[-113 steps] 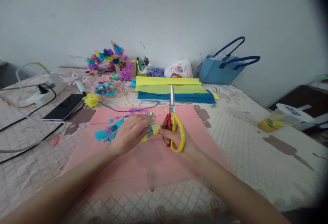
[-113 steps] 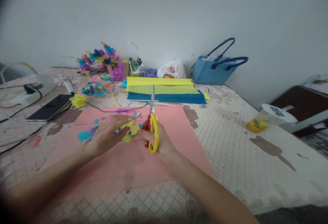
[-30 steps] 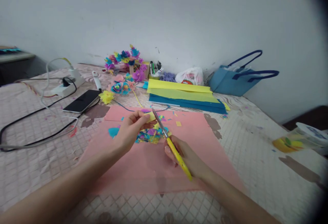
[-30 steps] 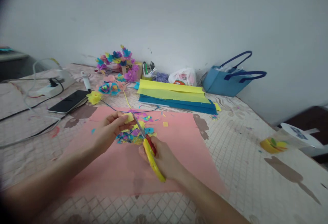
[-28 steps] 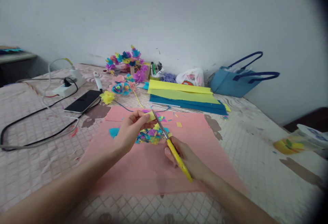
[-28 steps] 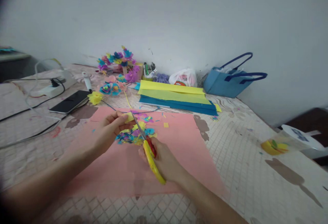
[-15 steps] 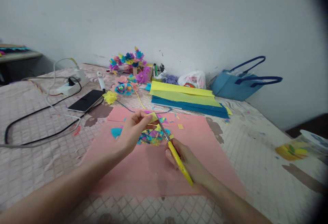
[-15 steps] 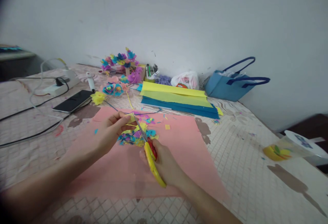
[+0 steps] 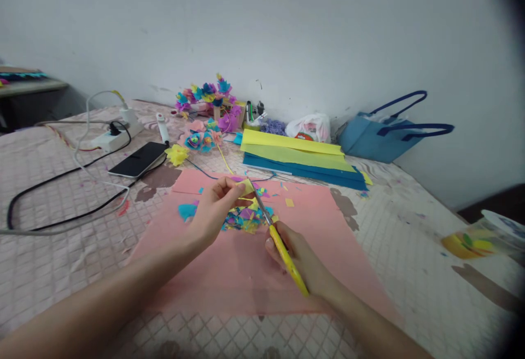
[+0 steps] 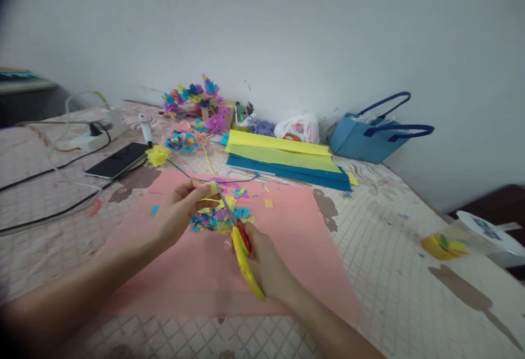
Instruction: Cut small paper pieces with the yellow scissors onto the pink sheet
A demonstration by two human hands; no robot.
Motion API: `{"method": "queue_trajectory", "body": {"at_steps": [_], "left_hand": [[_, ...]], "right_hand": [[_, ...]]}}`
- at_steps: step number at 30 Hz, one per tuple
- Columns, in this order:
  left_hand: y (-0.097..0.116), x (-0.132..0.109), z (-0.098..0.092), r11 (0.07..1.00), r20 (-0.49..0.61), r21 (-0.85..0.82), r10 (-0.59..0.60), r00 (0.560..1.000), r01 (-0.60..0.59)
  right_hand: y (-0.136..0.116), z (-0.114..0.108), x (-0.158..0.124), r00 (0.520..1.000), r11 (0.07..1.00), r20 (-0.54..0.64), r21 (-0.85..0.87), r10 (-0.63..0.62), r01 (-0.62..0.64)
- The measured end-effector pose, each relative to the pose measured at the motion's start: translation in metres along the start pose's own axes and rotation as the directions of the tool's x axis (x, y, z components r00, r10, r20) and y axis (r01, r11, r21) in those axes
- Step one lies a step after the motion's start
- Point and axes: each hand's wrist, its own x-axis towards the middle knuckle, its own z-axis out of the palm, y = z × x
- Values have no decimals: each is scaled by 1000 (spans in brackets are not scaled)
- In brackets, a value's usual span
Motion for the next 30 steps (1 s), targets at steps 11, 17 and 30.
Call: {"method": "queue_trajectory", "body": {"at_steps": [11, 17, 30], "left_hand": [[1, 0, 0, 1000, -13, 15, -11, 1000, 11], [1, 0, -1, 1000, -2, 0, -10, 1000, 10], [3, 4, -1, 1000, -15, -10, -19, 1000, 19]], "right_hand": [[5, 0, 3, 999, 997, 4, 67, 44, -44], [11, -3, 4, 1000, 998, 19, 58, 1, -2], [13, -2, 7, 998, 992, -3, 109, 61, -60]]}}
